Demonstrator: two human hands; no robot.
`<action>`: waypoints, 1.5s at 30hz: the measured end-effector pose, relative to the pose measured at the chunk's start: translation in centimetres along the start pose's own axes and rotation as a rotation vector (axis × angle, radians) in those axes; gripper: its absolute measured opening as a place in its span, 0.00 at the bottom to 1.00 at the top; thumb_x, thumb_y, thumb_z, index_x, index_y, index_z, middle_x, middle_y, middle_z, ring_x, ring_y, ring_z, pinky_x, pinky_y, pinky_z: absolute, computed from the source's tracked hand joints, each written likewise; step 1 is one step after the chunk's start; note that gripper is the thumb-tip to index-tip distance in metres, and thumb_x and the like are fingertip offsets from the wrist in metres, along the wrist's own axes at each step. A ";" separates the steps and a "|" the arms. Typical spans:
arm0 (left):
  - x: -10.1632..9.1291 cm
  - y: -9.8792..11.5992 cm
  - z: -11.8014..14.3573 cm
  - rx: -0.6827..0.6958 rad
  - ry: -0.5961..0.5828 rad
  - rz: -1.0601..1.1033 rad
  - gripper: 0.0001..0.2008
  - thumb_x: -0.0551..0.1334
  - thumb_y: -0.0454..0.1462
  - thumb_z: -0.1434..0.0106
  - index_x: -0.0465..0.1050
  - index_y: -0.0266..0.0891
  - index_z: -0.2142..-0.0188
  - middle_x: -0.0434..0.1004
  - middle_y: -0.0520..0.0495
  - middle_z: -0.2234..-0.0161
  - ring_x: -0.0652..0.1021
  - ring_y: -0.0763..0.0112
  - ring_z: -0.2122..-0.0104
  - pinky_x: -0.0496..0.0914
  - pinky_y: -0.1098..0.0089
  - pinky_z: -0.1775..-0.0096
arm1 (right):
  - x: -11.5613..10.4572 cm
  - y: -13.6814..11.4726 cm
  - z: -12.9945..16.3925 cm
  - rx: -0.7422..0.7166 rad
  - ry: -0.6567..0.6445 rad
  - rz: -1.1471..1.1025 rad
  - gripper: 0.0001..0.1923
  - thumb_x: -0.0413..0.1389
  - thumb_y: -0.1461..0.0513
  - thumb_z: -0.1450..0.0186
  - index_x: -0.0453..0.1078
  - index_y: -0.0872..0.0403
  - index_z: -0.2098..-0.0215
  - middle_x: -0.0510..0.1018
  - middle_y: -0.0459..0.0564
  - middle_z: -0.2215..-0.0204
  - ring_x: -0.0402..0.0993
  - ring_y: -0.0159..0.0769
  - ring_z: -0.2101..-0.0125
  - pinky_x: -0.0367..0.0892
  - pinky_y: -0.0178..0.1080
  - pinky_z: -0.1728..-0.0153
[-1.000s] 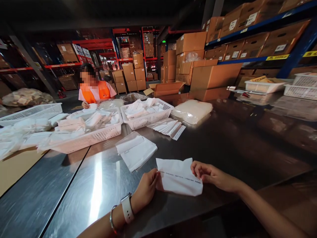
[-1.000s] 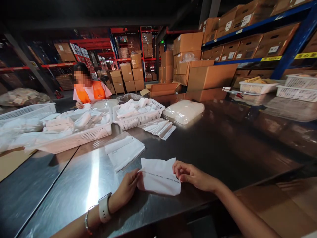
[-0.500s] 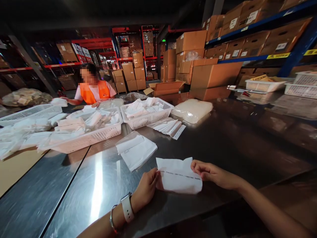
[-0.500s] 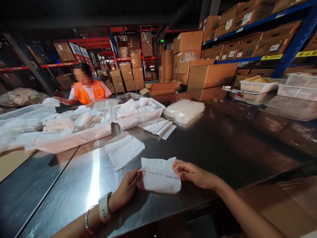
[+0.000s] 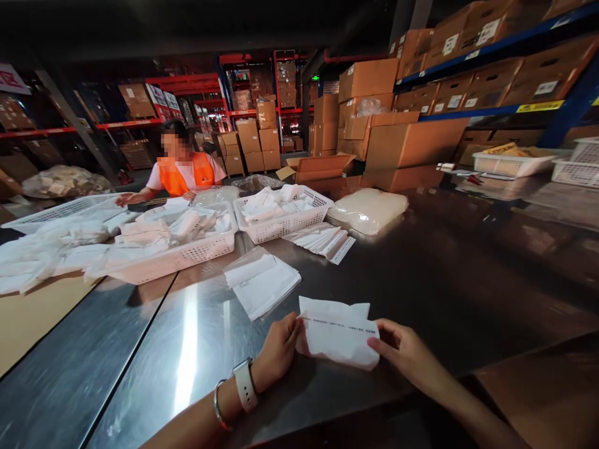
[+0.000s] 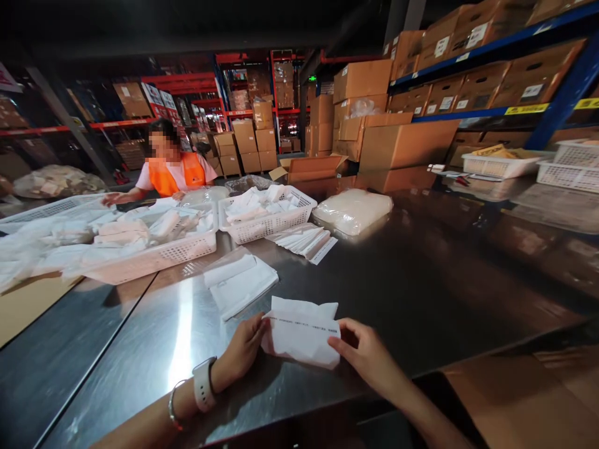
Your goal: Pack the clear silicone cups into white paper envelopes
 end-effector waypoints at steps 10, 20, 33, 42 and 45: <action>-0.2 -0.2 -0.4 -0.043 0.080 -0.046 0.25 0.42 0.53 0.30 0.66 0.39 0.71 0.71 0.48 0.74 0.67 0.69 0.74 0.62 0.67 0.69 | 0.7 -0.4 0.0 -0.010 0.459 0.244 0.24 0.48 0.41 0.38 0.69 0.51 0.72 0.76 0.48 0.78 0.74 0.38 0.75 0.63 0.34 0.75; -0.4 0.3 -0.4 -0.138 0.084 -0.378 0.19 0.46 0.41 0.30 0.66 0.39 0.75 0.73 0.46 0.76 0.70 0.69 0.77 0.57 0.68 0.72 | 1.4 1.3 0.4 0.080 0.478 0.304 0.27 0.48 0.38 0.43 0.65 0.51 0.79 0.70 0.45 0.85 0.65 0.33 0.84 0.57 0.35 0.80; -1.0 -1.2 -1.9 -0.191 0.066 -0.530 0.23 0.54 0.48 0.32 0.66 0.38 0.80 0.69 0.50 0.81 0.64 0.73 0.80 0.50 0.68 0.74 | 1.8 0.3 0.0 -0.041 0.487 0.418 0.19 0.46 0.48 0.42 0.54 0.50 0.83 0.59 0.41 0.86 0.55 0.29 0.84 0.52 0.34 0.80; -1.5 -1.3 -2.1 -0.179 0.107 -0.377 0.25 0.57 0.53 0.37 0.56 0.41 0.83 0.58 0.56 0.84 0.60 0.75 0.80 0.51 0.69 0.74 | 2.1 0.8 -1.1 -0.031 0.368 0.361 0.13 0.44 0.53 0.48 0.46 0.50 0.82 0.50 0.39 0.86 0.50 0.28 0.83 0.49 0.34 0.80; -1.5 -1.3 -2.1 -0.188 0.085 -0.465 0.24 0.54 0.50 0.33 0.60 0.40 0.81 0.63 0.53 0.83 0.64 0.72 0.80 0.55 0.69 0.74 | 2.1 1.0 -1.2 -0.024 0.352 0.351 0.12 0.44 0.54 0.49 0.46 0.50 0.82 0.50 0.39 0.85 0.50 0.28 0.82 0.49 0.33 0.79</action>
Point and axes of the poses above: each hand's wrist, its own z-axis away from the middle knuckle, its own x-axis out of the palm, y = z × x, the point moved 7 cm from there along -z, towards the middle knuckle
